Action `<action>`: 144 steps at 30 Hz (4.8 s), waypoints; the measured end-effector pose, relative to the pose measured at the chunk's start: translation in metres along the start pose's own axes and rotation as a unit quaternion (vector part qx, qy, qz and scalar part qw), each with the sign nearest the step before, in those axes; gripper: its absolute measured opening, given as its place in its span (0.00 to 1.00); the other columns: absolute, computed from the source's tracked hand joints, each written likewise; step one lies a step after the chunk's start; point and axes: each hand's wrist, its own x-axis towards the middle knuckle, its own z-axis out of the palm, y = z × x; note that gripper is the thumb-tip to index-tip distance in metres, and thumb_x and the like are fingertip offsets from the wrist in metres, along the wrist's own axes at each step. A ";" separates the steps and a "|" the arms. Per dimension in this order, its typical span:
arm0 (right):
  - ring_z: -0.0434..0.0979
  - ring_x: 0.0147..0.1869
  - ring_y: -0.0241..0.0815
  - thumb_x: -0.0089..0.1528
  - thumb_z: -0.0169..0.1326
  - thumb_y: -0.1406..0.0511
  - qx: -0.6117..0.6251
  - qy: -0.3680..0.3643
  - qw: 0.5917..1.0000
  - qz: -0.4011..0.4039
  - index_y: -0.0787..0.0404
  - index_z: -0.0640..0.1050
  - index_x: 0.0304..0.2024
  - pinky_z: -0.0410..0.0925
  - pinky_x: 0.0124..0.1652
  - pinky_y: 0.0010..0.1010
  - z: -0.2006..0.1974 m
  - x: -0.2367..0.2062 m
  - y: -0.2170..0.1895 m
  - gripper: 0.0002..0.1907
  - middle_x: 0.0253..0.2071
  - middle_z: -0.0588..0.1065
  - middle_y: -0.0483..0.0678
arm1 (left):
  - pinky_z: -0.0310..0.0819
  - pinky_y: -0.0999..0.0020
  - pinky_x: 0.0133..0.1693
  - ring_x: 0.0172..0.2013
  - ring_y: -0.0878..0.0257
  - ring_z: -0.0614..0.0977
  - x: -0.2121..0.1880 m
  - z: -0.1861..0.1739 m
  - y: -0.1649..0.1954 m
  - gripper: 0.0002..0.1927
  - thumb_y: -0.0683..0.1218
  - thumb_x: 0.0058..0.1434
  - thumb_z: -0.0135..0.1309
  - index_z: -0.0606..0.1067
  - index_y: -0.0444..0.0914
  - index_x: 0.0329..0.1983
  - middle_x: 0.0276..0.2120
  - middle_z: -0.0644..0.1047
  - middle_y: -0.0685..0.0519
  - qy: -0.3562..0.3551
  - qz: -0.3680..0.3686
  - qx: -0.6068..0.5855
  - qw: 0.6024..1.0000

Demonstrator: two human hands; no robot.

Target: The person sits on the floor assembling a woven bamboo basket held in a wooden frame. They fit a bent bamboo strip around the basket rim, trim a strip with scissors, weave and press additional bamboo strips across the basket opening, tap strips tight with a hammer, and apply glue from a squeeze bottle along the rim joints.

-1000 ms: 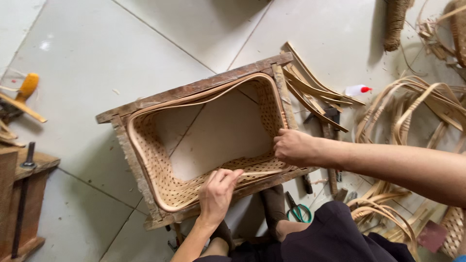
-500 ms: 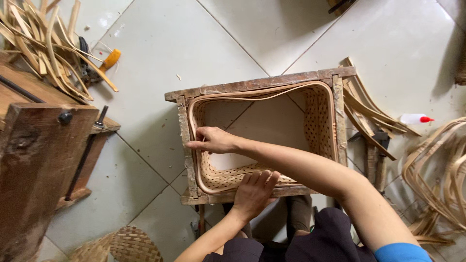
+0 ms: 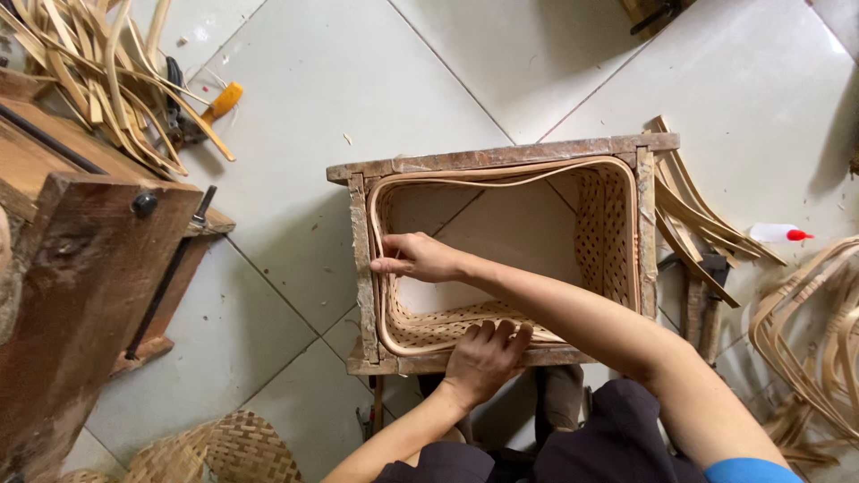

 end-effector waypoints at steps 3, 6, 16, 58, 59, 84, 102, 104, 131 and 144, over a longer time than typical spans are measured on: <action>0.79 0.39 0.43 0.68 0.48 0.48 0.003 0.017 0.999 0.036 0.64 0.77 0.42 0.74 0.39 0.37 0.013 0.000 -0.005 0.25 0.36 0.79 0.54 | 0.71 0.61 0.44 0.43 0.56 0.76 -0.001 0.001 0.001 0.39 0.60 0.48 0.69 0.69 0.42 0.60 0.44 0.73 0.51 0.018 -0.002 -0.008 1.000; 0.79 0.42 0.42 0.68 0.47 0.49 0.023 0.067 0.997 -0.008 0.64 0.77 0.46 0.73 0.41 0.37 0.024 -0.002 -0.006 0.25 0.39 0.79 0.53 | 0.72 0.60 0.46 0.45 0.55 0.76 -0.001 0.000 0.003 0.41 0.60 0.42 0.68 0.69 0.43 0.58 0.44 0.73 0.52 0.044 0.006 -0.005 0.999; 0.79 0.33 0.49 0.68 0.49 0.47 -0.094 0.065 0.989 -0.097 0.65 0.78 0.36 0.72 0.34 0.41 0.010 0.000 0.010 0.27 0.30 0.77 0.56 | 0.71 0.61 0.43 0.43 0.56 0.75 -0.003 0.003 0.003 0.39 0.62 0.49 0.68 0.70 0.43 0.60 0.42 0.73 0.52 -0.011 -0.005 0.010 1.000; 0.78 0.28 0.49 0.69 0.49 0.49 -0.158 0.111 0.981 -0.023 0.63 0.76 0.37 0.72 0.34 0.41 0.025 -0.018 0.011 0.23 0.26 0.77 0.57 | 0.75 0.63 0.40 0.39 0.57 0.79 -0.014 0.026 0.002 0.30 0.62 0.53 0.64 0.74 0.40 0.51 0.36 0.77 0.52 0.007 -0.010 -0.013 1.000; 0.77 0.27 0.49 0.69 0.47 0.50 -0.114 0.112 0.986 -0.040 0.63 0.76 0.36 0.71 0.32 0.42 0.030 -0.020 0.010 0.23 0.24 0.76 0.56 | 0.74 0.62 0.42 0.40 0.57 0.79 -0.015 0.028 0.001 0.30 0.62 0.54 0.64 0.74 0.40 0.52 0.37 0.77 0.52 0.010 -0.005 -0.014 1.000; 0.84 0.46 0.39 0.69 0.47 0.55 0.008 0.124 0.992 0.013 0.59 0.78 0.51 0.77 0.43 0.32 -0.049 -0.155 0.053 0.18 0.44 0.81 0.47 | 0.67 0.53 0.58 0.59 0.52 0.72 -0.021 0.026 0.005 0.40 0.55 0.56 0.64 0.65 0.39 0.70 0.66 0.68 0.49 0.030 -0.021 0.034 0.999; 0.76 0.48 0.52 0.57 0.62 0.62 -0.364 0.501 0.735 0.277 0.59 0.81 0.46 0.68 0.48 0.44 -0.083 -0.452 0.195 0.15 0.41 0.78 0.52 | 0.40 0.28 0.65 0.69 0.48 0.57 0.045 -0.122 -0.095 0.61 0.64 0.37 0.69 0.58 0.53 0.78 0.72 0.60 0.45 -0.183 0.006 0.204 0.962; 0.76 0.49 0.52 0.56 0.62 0.61 -0.411 0.473 0.716 0.308 0.57 0.80 0.45 0.67 0.50 0.44 -0.077 -0.444 0.201 0.15 0.40 0.77 0.50 | 0.48 0.36 0.64 0.69 0.46 0.59 0.054 -0.138 -0.075 0.56 0.62 0.40 0.69 0.59 0.47 0.73 0.69 0.62 0.45 -0.243 0.069 0.164 0.954; 0.78 0.48 0.53 0.56 0.60 0.69 -0.194 0.632 0.746 0.077 0.59 0.77 0.47 0.73 0.48 0.41 0.074 -0.465 0.196 0.16 0.43 0.77 0.53 | 0.72 0.57 0.43 0.38 0.53 0.80 0.043 -0.004 0.038 0.49 0.48 0.41 0.73 0.64 0.38 0.68 0.34 0.79 0.50 -0.131 0.009 0.096 0.987; 0.76 0.50 0.52 0.57 0.63 0.64 -0.186 0.609 0.735 0.233 0.54 0.72 0.49 0.71 0.46 0.40 0.194 -0.431 0.202 0.20 0.44 0.73 0.48 | 0.73 0.58 0.39 0.34 0.54 0.79 0.038 0.031 0.132 0.47 0.57 0.46 0.70 0.68 0.31 0.65 0.33 0.79 0.48 -0.146 -0.001 0.080 0.986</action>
